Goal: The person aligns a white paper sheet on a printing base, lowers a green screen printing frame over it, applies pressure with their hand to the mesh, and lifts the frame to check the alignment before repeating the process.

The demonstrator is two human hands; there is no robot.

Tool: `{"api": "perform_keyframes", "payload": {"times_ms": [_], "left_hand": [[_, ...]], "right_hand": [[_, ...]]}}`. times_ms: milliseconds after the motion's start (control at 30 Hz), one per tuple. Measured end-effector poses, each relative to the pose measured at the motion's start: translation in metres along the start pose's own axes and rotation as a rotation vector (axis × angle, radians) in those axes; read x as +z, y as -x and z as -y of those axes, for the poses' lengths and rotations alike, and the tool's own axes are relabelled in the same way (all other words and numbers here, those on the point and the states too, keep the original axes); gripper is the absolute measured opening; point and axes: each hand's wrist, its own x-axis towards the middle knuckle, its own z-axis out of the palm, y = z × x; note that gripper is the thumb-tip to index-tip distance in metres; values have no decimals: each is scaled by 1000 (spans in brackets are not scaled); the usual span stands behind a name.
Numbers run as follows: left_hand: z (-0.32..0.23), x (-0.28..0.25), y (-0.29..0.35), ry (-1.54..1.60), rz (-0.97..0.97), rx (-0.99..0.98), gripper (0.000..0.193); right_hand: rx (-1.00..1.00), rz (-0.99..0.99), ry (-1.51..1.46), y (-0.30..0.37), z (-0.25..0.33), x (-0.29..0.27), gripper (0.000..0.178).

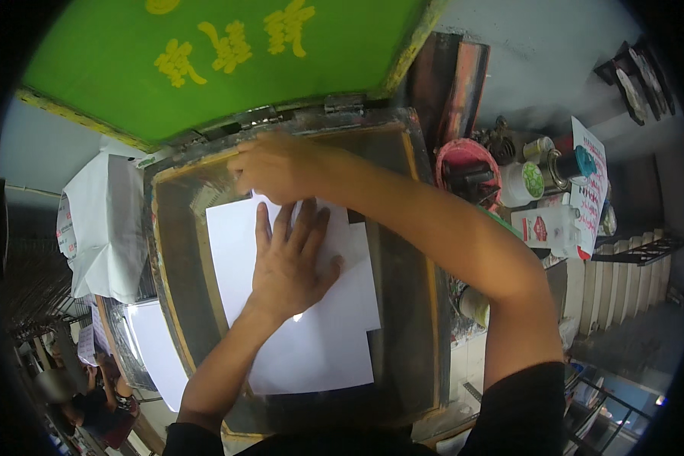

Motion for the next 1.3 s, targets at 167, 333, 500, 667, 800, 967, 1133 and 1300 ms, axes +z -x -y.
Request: {"api": "perform_keyframes", "payload": {"times_ms": [167,333,500,667,800,967,1133,1300], "left_hand": [[-1,0,-2,-2,6,17,72],[-1,1,0,6,-20,-10,72],[-3,1,-1,-26,8,-14,71],[-2,2,-1,-44,-1,2,71],[-2,3,-1,-42,-8,7,72],[-1,3,0,-56,-16,15,73],[0,4,0,-85,-22,25,73],[1,3,1,-77,-28,23,73]], "right_hand": [[121,42,-186,-4,-10,7,25],[179,46,-307,-4,-7,7,15],[214,67,-327,-7,-9,5,14],[176,31,-329,-6,-13,8,12],[160,17,-356,-4,-14,9,11],[165,-27,-358,-4,-11,10,14],[154,-40,-366,-3,-12,10,16],[155,17,-446,-5,-14,3,11]]}}
